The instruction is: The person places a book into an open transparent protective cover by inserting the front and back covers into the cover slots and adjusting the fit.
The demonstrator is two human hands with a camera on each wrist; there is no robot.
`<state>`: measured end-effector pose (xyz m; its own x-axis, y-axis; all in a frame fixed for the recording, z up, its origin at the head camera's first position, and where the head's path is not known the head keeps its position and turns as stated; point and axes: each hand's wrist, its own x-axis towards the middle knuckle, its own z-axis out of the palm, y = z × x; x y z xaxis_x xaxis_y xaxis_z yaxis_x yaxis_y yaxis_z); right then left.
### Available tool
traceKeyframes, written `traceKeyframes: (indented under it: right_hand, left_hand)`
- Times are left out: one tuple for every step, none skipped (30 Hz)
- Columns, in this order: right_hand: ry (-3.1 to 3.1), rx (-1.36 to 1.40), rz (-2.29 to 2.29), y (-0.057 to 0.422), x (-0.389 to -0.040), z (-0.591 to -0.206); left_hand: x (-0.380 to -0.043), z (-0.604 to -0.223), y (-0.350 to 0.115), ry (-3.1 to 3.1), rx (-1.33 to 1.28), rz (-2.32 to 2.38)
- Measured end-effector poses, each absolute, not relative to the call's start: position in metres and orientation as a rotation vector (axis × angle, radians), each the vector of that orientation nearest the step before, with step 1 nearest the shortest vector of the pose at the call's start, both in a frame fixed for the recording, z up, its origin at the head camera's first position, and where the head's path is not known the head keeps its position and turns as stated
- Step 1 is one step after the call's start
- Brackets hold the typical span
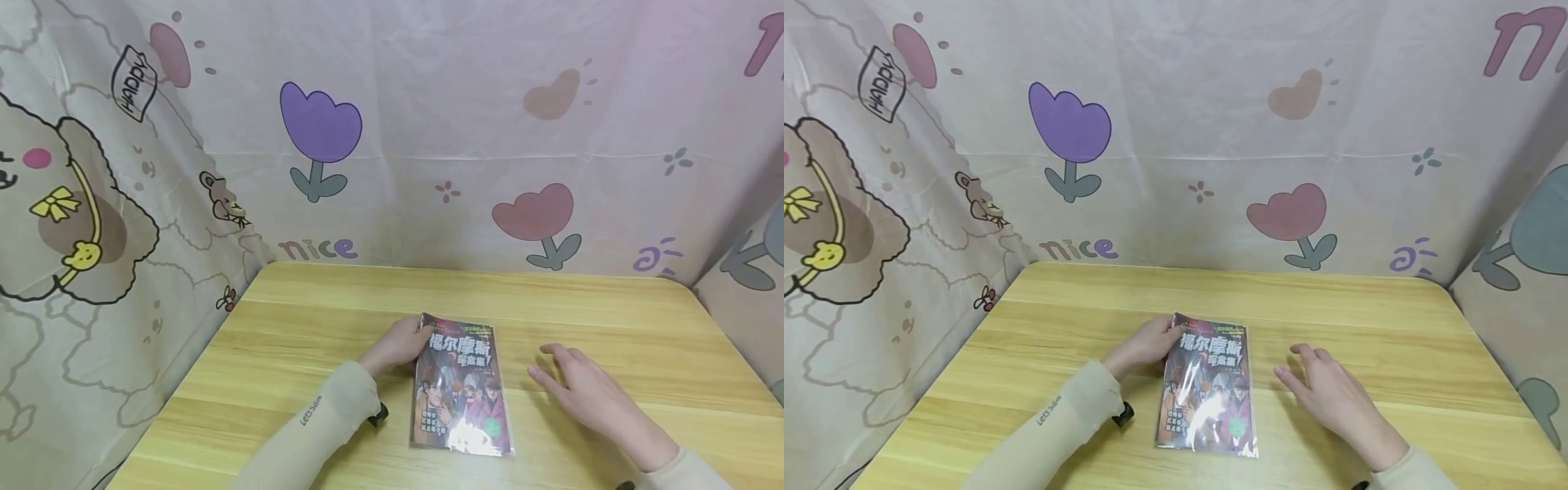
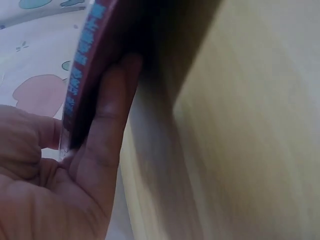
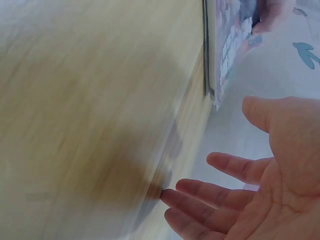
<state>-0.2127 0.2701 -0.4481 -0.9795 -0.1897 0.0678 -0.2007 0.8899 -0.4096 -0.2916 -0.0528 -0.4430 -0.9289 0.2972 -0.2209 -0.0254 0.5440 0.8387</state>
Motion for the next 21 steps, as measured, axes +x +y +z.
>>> traceKeyframes:
  right_hand:
    - [-3.031, 0.313, 0.660, 0.270, -0.213, -0.448]
    - [-3.035, 0.313, 0.659, 0.270, -0.212, -0.448]
    - [-3.038, 0.313, 0.659, 0.270, -0.212, -0.448]
    - [-3.041, 0.311, 0.658, 0.270, -0.212, -0.448]
    - [-3.044, 0.309, 0.657, 0.270, -0.212, -0.448]
    - [-3.045, 0.309, 0.654, 0.270, -0.212, -0.448]
    - [-3.044, 0.310, 0.652, 0.270, -0.212, -0.448]
    - [-3.044, 0.312, 0.648, 0.269, -0.212, -0.447]
    - [-3.043, 0.316, 0.643, 0.269, -0.213, -0.447]
    - [-3.043, 0.319, 0.638, 0.268, -0.213, -0.447]
    - [-3.042, 0.325, 0.634, 0.267, -0.213, -0.447]
    - [-3.040, 0.330, 0.628, 0.267, -0.213, -0.447]
    - [-3.040, 0.334, 0.624, 0.266, -0.213, -0.447]
    - [-3.041, 0.334, 0.619, 0.265, -0.213, -0.448]
    - [-3.041, 0.333, 0.616, 0.265, -0.213, -0.448]
    - [-3.041, 0.331, 0.614, 0.265, -0.212, -0.448]
    - [-3.042, 0.331, 0.611, 0.265, -0.212, -0.449]
    - [-3.041, 0.329, 0.606, 0.264, -0.212, -0.449]
    - [-3.041, 0.327, 0.603, 0.264, -0.211, -0.449]
    - [-3.040, 0.326, 0.599, 0.264, -0.211, -0.450]
    - [-3.039, 0.326, 0.594, 0.264, -0.210, -0.450]
  left_hand:
    - [-0.291, -0.444, -0.053, 2.459, 0.218, 1.324]
    - [-0.291, -0.444, -0.053, 2.478, 0.215, 1.302]
    - [-0.291, -0.444, -0.054, 2.496, 0.215, 1.279]
    - [-0.291, -0.444, -0.054, 2.510, 0.214, 1.256]
    - [-0.290, -0.444, -0.055, 2.533, 0.224, 1.228]
    - [-0.290, -0.444, -0.055, 2.553, 0.229, 1.196]
    - [-0.290, -0.443, -0.056, 2.567, 0.232, 1.166]
    - [-0.290, -0.443, -0.057, 2.584, 0.234, 1.131]
    - [-0.290, -0.442, -0.058, 2.595, 0.232, 1.103]
    - [-0.290, -0.442, -0.059, 2.603, 0.228, 1.079]
    - [-0.290, -0.443, -0.060, 2.611, 0.222, 1.054]
    - [-0.290, -0.443, -0.061, 2.615, 0.210, 1.034]
    - [-0.290, -0.443, -0.062, 2.616, 0.199, 1.022]
    - [-0.290, -0.444, -0.063, 2.620, 0.194, 1.008]
    - [-0.290, -0.445, -0.063, 2.623, 0.191, 0.996]
    - [-0.290, -0.446, -0.064, 2.629, 0.190, 0.984]
    - [-0.290, -0.446, -0.064, 2.637, 0.194, 0.972]
    - [-0.290, -0.447, -0.064, 2.643, 0.194, 0.963]
    - [-0.291, -0.447, -0.065, 2.647, 0.194, 0.955]
    - [-0.291, -0.448, -0.065, 2.651, 0.197, 0.950]
    - [-0.291, -0.448, -0.065, 2.654, 0.198, 0.948]
